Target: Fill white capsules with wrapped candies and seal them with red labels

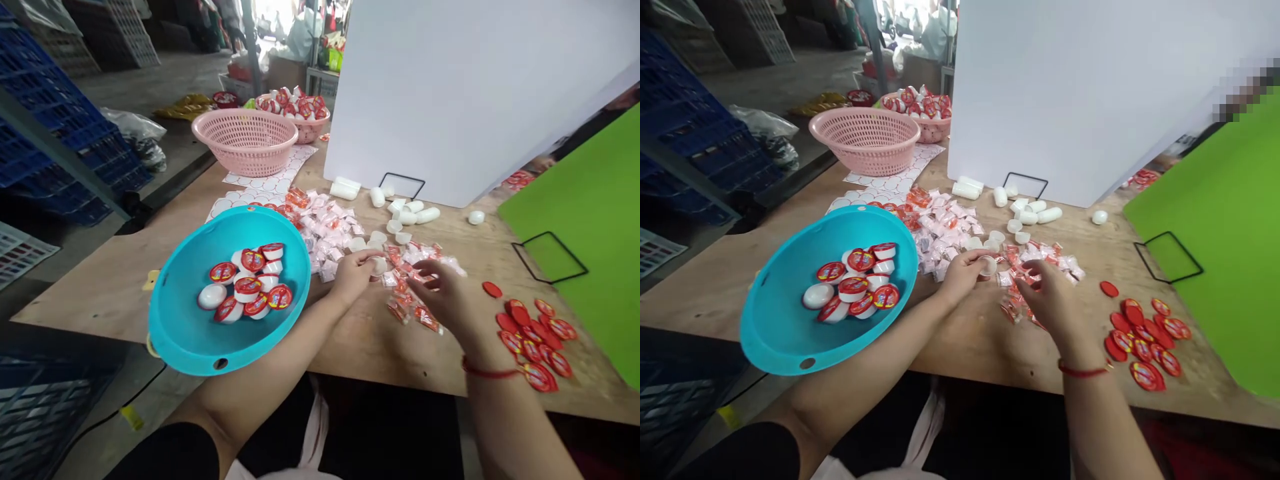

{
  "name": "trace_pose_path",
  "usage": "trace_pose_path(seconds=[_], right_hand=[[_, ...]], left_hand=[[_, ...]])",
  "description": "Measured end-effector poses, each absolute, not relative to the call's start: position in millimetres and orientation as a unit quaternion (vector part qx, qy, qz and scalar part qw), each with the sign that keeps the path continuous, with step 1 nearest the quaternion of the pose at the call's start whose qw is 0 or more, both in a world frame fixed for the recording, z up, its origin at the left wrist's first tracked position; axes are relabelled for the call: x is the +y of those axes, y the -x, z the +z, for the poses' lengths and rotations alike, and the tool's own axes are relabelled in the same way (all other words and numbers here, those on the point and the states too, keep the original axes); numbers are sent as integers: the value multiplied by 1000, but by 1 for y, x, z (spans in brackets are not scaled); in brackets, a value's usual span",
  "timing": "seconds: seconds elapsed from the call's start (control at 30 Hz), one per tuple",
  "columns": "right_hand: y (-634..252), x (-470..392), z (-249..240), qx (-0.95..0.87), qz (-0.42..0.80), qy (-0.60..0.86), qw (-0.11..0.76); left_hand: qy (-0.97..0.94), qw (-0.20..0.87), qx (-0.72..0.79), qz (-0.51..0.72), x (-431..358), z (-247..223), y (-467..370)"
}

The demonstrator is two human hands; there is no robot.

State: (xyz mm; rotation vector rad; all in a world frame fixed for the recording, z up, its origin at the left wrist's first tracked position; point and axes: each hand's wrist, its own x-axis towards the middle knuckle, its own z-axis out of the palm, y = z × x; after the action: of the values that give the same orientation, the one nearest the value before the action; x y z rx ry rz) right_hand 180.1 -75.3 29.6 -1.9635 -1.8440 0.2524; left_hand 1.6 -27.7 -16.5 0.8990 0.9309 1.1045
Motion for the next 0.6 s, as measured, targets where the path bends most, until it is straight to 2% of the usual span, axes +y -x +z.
trace_pose_path(seconds=[0.1,0.2,0.6], right_hand=[[-169,-69,18,-612,83,783,75],[-147,-62,9,-588,37,808,19],[-140,-60,7,-597,70,793,95]], left_hand=[[-403,651,423,485,-26,-21,-3],[-436,617,433,493,-25,-26,-4],[-535,520,438,501,-27,-32,-4]])
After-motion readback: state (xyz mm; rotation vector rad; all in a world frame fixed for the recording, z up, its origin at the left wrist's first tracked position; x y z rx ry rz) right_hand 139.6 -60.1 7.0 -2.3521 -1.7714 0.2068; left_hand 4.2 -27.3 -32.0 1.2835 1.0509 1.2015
